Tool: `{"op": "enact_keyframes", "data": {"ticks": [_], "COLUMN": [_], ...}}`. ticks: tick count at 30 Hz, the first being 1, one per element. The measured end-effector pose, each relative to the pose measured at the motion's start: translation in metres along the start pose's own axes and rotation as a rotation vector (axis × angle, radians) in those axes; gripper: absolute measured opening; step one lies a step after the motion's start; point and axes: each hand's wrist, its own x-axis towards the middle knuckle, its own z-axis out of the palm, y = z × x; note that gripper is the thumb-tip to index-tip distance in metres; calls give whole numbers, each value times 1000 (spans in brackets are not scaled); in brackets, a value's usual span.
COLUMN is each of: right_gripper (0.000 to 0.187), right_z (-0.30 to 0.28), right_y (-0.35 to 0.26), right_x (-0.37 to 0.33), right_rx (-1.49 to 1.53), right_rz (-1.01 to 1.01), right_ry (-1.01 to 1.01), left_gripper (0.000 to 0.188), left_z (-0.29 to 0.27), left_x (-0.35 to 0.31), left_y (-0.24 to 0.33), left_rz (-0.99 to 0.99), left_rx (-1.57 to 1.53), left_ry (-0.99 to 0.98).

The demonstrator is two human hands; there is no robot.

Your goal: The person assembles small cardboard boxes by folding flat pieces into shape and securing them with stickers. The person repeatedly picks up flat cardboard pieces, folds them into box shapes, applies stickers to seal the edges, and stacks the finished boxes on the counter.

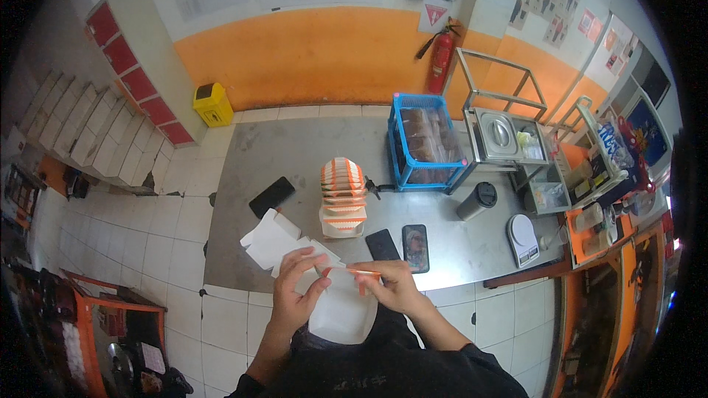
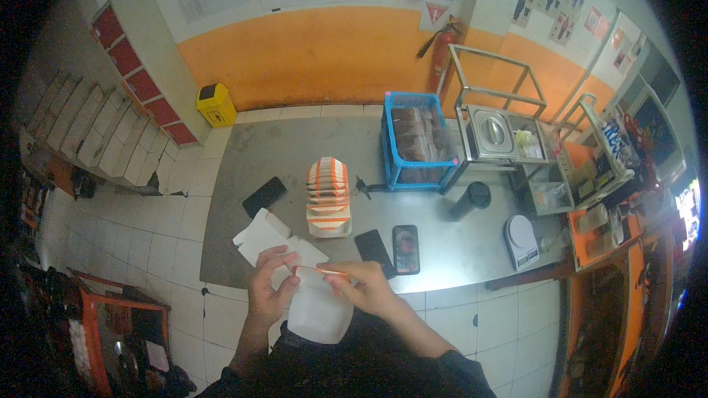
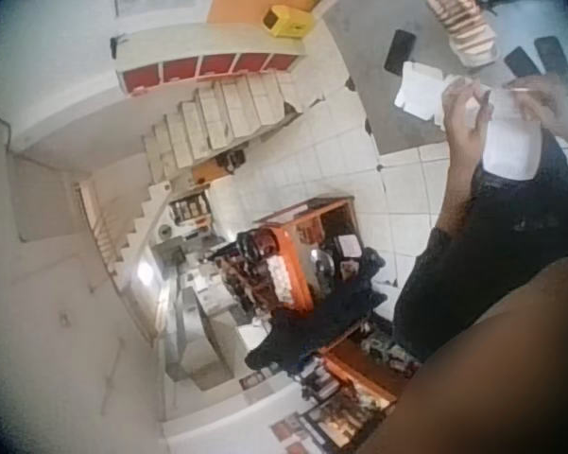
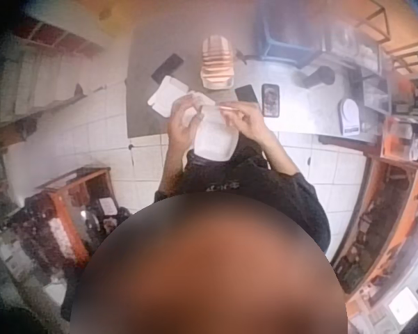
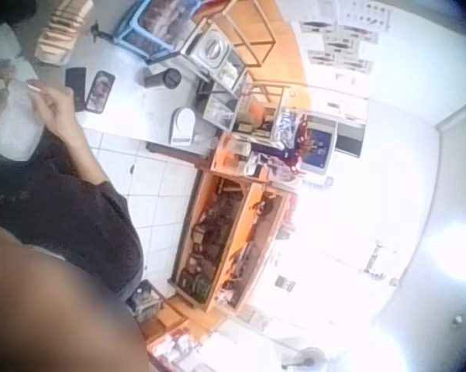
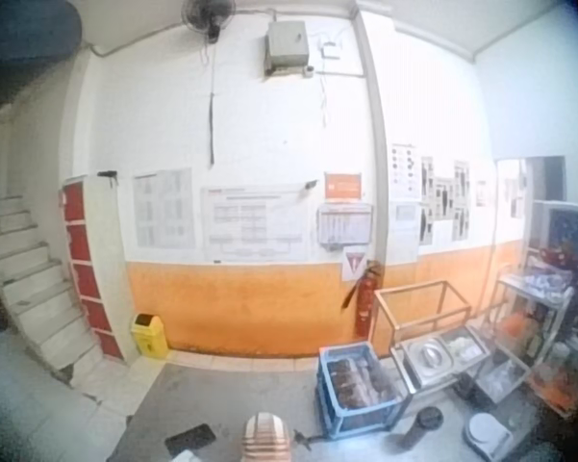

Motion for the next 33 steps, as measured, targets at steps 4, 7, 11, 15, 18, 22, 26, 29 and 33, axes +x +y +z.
{"op": "enact_keyframes", "data": {"ticks": [4,7,11,15,18,22,26,29,33], "right_gripper": [23,23,25,25,26,27,30,32,21], "right_z": [2,5,12,0,0,19,4,-4,-3], "right_y": [1,0,2,8,14,32,66,103,147], "right_x": [-2,0,0,-10,-13,-4,-8,-12,0], "right_rx": [-83,-38,13,-97,-109,-71,-256,-527,-659], "right_rz": [-146,-198,-88,105,125,128,529,421,512], "right_ry": [-55,25,134,-12,82,229,-76,-120,-114], "left_gripper": [14,13,13,17,19,19,18,20,50], "left_z": [-9,-8,-9,1,8,12,15,27,54], "left_x": [6,7,6,1,-2,4,17,27,42], "left_y": [-6,-14,-27,-39,-42,-48,-75,-119,-200], "left_rz": [-109,-48,-58,-164,-221,-57,58,-50,-421], "left_rx": [-81,-144,-264,-310,-154,80,50,71,189], "left_ry": [-211,-260,-185,-122,-181,-15,-18,144,96]}}
